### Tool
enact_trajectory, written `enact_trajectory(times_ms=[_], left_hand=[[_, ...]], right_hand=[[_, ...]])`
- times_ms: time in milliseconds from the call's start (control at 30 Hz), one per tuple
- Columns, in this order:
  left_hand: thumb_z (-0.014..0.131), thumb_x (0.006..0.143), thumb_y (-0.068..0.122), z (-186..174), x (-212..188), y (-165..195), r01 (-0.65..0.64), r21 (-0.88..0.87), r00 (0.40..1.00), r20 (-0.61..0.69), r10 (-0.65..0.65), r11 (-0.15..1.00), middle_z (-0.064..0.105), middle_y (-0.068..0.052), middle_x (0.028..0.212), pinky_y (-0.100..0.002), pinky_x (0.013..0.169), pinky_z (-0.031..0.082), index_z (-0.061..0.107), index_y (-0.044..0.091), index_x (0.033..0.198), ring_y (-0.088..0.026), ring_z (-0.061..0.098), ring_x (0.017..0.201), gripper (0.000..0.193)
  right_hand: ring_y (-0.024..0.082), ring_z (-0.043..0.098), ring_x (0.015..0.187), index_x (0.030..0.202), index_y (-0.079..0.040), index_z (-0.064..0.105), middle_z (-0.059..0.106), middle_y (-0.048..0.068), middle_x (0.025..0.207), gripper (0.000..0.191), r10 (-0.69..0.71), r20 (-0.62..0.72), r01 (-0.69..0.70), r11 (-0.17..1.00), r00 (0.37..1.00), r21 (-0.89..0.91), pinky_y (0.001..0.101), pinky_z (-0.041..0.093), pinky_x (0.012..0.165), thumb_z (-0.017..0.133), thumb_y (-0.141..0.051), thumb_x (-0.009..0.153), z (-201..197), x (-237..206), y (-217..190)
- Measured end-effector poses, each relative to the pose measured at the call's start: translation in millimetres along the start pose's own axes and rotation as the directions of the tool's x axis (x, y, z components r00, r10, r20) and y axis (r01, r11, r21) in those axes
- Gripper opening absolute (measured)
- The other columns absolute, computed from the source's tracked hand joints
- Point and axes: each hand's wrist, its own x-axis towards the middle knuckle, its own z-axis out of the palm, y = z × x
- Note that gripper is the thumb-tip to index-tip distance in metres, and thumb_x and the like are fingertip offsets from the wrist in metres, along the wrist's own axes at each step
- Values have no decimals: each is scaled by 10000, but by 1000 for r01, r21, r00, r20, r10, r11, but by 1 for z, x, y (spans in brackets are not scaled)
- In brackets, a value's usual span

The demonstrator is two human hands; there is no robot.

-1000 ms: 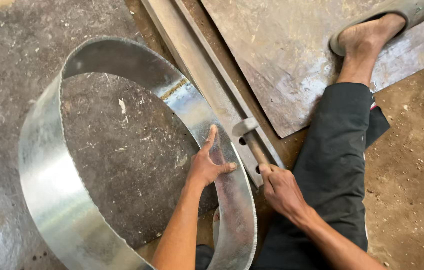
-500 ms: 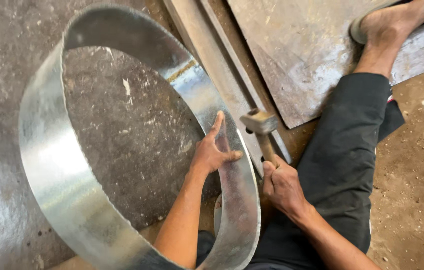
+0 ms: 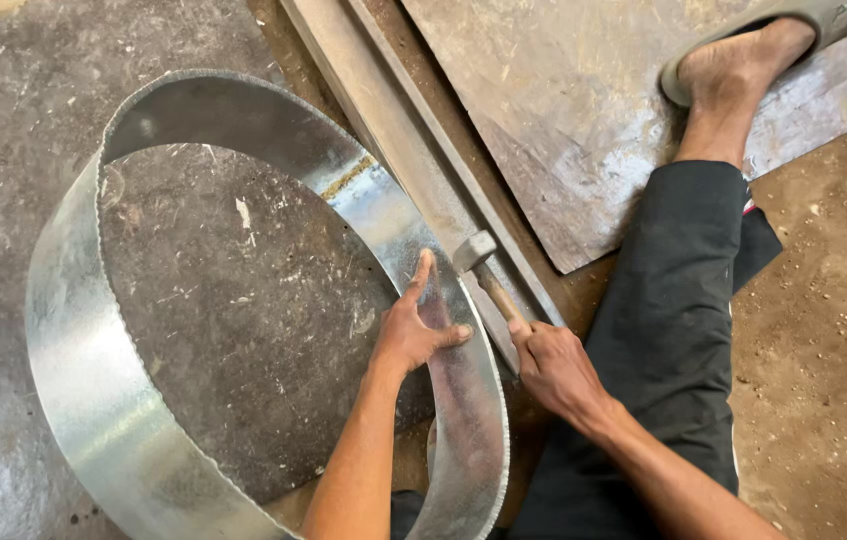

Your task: The person sits on the ground holding a large galvanized steel ring against a metal rail and repeatedly taps its edge with a mallet, working around the seam to shape and close the ring. They reposition the ring and continue hammering along the joint throughout the clip.

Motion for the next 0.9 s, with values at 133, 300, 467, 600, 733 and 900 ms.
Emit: enact_trajectory(times_ms=[133, 300, 467, 600, 733, 900], left_hand=[[974, 525, 359, -1, -1, 3, 69, -7, 997, 25, -69, 998, 464, -46, 1598, -397, 1199, 390, 203, 388, 1627, -279, 448, 1464, 1345], [979, 504, 289, -1, -3, 5, 16, -33, 1000, 3, -16, 999, 475, -43, 1584, -386, 1189, 368, 211, 381, 1604, -262, 427, 1474, 1345], [982, 526, 321, -3, -2, 4, 18, -32, 1000, 15, -17, 999, 472, -38, 1595, -389, 1191, 381, 208, 379, 1609, -264, 444, 1477, 1333], [976, 486, 347, -3, 0, 4, 64, 8, 998, 29, -64, 998, 474, -24, 1583, -390, 1190, 376, 210, 418, 1615, -266, 429, 1475, 1366], [1010, 461, 339, -3, 1, 2, 23, 13, 1000, 21, -23, 1000, 447, -18, 1599, -389, 1190, 351, 197, 413, 1575, -271, 391, 1483, 1380], [976, 495, 359, -1, 0, -2, 12, -35, 1000, 4, -12, 999, 481, -45, 1590, -387, 1190, 391, 219, 388, 1612, -259, 455, 1474, 1349]], right_hand=[[387, 537, 613, 744, 61, 534, 532, 243, 695, 426, 116, -95, -102, 985, 989, 139, 473, 459, 588, 477, -203, 1074, 2, -2, 2], [431, 584, 636, 726, 36, 583, 594, 228, 754, 383, -60, 17, 61, 996, 998, -58, 489, 441, 589, 528, -163, 1048, 3, -2, 3], [407, 567, 577, 717, 47, 560, 561, 230, 698, 389, 32, -118, -19, 993, 992, 116, 471, 456, 573, 500, -166, 1037, 2, -2, 1], [424, 591, 622, 711, 29, 601, 598, 232, 738, 385, -64, 2, 64, 995, 998, -75, 489, 456, 598, 536, -165, 1038, 2, 3, 1], [443, 602, 657, 759, 50, 582, 628, 234, 782, 373, -39, -57, 41, 998, 998, 38, 491, 448, 596, 510, -164, 1055, 2, 6, 1], [434, 597, 632, 767, 16, 598, 601, 254, 756, 345, -72, -48, 71, 997, 996, -17, 492, 465, 595, 497, -182, 1031, 3, 6, 2]])
